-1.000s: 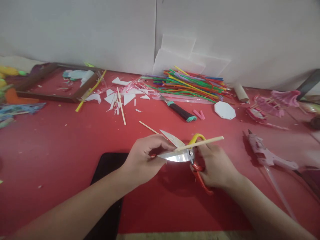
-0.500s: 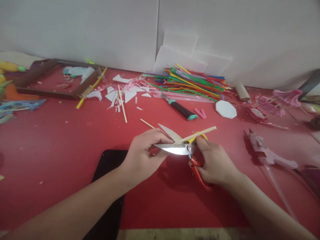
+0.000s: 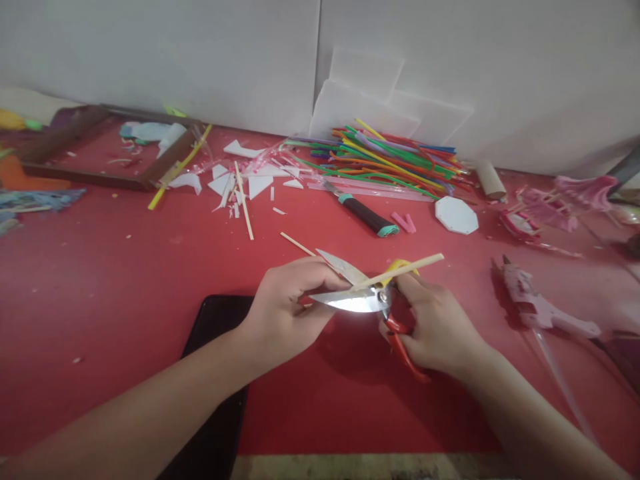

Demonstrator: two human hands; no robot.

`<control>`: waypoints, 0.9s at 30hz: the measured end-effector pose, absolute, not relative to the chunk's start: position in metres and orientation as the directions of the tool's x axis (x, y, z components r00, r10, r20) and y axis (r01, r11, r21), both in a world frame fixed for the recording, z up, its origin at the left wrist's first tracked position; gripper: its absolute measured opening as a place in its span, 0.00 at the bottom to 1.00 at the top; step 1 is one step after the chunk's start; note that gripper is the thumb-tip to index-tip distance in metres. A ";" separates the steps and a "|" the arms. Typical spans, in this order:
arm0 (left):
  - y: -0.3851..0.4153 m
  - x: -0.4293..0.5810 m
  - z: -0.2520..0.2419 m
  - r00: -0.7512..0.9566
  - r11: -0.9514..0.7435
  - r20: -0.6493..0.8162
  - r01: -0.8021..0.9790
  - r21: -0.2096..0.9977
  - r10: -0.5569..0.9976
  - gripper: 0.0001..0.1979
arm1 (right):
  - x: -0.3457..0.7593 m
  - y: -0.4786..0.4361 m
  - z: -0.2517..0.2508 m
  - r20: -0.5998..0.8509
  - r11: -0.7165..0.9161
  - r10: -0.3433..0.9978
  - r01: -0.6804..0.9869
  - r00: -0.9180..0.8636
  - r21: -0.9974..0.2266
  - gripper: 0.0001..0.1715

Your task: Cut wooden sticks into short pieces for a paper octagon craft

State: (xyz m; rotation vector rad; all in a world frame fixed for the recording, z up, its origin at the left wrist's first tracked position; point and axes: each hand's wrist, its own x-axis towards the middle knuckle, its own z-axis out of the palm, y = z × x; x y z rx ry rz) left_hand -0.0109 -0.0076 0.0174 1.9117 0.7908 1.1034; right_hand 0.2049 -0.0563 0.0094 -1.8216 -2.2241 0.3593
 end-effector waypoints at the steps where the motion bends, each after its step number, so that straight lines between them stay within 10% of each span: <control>1: -0.008 -0.011 0.018 0.431 -0.507 0.413 0.127 0.853 0.802 0.10 | 0.205 -0.056 0.010 0.031 0.191 0.981 0.918 -0.193 -0.348 0.11; 27: -0.008 -0.009 0.013 0.473 -0.490 0.410 0.054 0.870 0.780 0.11 | 0.208 -0.060 0.007 0.096 0.252 0.968 0.882 -0.233 -0.399 0.12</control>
